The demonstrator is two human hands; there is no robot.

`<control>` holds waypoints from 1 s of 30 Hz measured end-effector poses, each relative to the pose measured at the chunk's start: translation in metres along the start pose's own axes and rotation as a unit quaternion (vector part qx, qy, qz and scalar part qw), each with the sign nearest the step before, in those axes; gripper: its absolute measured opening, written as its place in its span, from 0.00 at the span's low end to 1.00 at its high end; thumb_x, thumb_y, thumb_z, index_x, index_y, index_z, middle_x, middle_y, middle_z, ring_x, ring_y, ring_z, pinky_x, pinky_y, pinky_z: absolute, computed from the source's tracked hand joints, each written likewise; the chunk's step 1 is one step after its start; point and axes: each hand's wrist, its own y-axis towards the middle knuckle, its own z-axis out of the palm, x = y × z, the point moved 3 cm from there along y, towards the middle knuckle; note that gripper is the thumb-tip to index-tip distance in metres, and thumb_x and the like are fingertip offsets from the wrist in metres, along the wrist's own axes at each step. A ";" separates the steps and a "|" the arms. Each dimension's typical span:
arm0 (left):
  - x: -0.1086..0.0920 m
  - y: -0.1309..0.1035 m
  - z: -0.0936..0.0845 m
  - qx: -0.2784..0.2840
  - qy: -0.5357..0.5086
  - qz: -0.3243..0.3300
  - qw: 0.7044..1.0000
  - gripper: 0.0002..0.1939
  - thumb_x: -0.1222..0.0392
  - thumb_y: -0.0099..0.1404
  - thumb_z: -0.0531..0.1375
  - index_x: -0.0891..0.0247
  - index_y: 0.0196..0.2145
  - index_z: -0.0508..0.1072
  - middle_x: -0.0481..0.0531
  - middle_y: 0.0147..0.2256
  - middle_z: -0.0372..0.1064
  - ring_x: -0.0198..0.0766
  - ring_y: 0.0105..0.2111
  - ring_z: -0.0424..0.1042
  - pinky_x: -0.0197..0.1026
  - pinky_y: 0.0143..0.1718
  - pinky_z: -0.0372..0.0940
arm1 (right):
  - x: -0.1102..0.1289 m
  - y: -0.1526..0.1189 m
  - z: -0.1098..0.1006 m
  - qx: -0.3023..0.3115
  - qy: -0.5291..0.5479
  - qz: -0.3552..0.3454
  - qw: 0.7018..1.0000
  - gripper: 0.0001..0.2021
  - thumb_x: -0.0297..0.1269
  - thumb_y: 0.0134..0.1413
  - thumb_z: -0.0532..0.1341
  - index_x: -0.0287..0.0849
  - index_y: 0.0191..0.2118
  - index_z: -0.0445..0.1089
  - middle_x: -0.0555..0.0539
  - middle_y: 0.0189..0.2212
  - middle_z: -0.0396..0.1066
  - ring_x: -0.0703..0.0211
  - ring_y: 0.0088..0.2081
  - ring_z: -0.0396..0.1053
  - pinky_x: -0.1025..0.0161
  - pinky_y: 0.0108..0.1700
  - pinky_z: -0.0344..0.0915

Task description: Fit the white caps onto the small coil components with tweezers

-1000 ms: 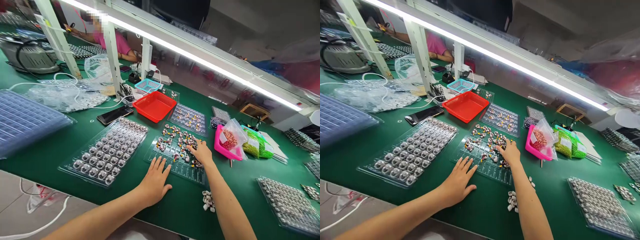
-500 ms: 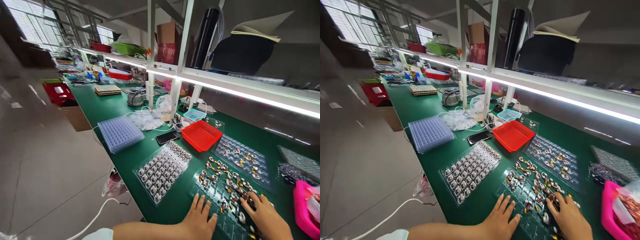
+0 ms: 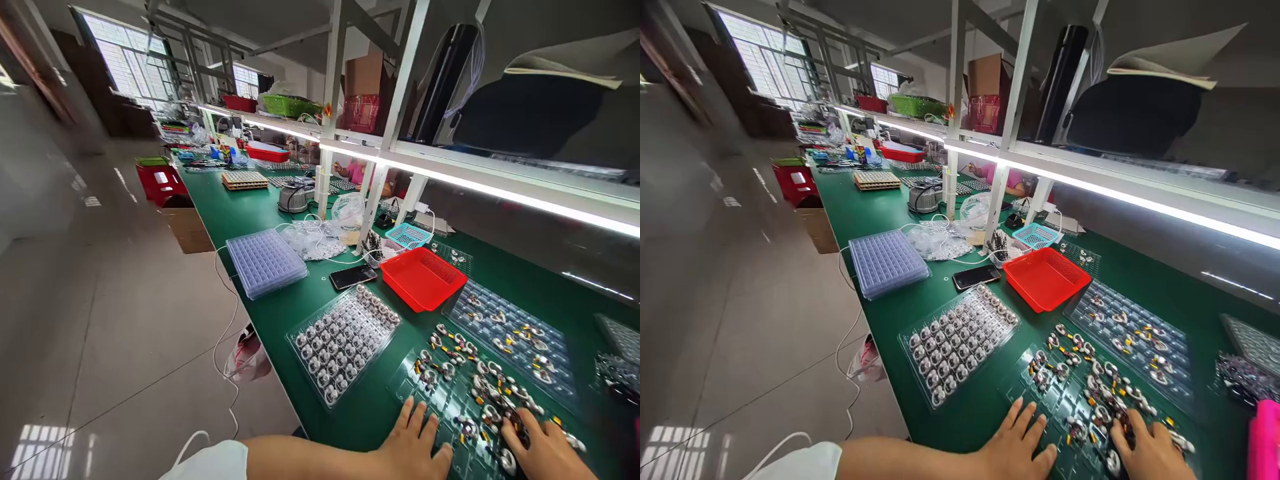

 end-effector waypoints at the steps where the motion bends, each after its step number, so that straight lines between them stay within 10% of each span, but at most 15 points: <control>1: -0.005 -0.002 -0.001 0.007 0.003 -0.002 1.000 0.33 0.44 0.71 0.52 0.64 0.67 0.62 0.66 0.68 0.54 0.62 0.69 0.49 0.66 0.68 0.45 | 0.008 -0.002 -0.021 0.003 0.009 0.008 1.000 0.25 0.26 0.41 0.60 0.59 0.43 0.80 0.39 0.53 0.71 0.38 0.43 0.70 0.46 0.45 0.63; 6: -0.025 -0.016 -0.016 0.003 -0.011 -0.028 1.000 0.41 0.37 0.69 0.50 0.73 0.67 0.59 0.76 0.69 0.45 0.70 0.70 0.40 0.70 0.68 0.35 | 0.037 -0.003 -0.093 -0.001 0.072 0.183 0.980 0.14 0.37 0.63 0.52 0.44 0.42 0.76 0.38 0.40 0.72 0.48 0.37 0.71 0.60 0.32 0.57; 15: -0.023 -0.012 -0.010 -0.014 0.021 -0.030 0.999 0.36 0.42 0.69 0.55 0.67 0.67 0.62 0.71 0.69 0.51 0.65 0.70 0.44 0.67 0.69 0.36 | 0.033 -0.006 -0.068 -0.002 0.059 0.208 0.976 0.13 0.40 0.67 0.53 0.40 0.45 0.72 0.41 0.37 0.75 0.53 0.40 0.71 0.65 0.31 0.52; 30: -0.020 -0.010 -0.017 0.014 -0.009 -0.039 0.999 0.35 0.48 0.69 0.58 0.67 0.67 0.60 0.69 0.69 0.49 0.65 0.70 0.41 0.68 0.69 0.40 | 0.035 -0.027 -0.091 -0.125 0.173 0.190 0.958 0.08 0.37 0.58 0.57 0.40 0.36 0.71 0.44 0.27 0.77 0.56 0.28 0.72 0.66 0.29 0.54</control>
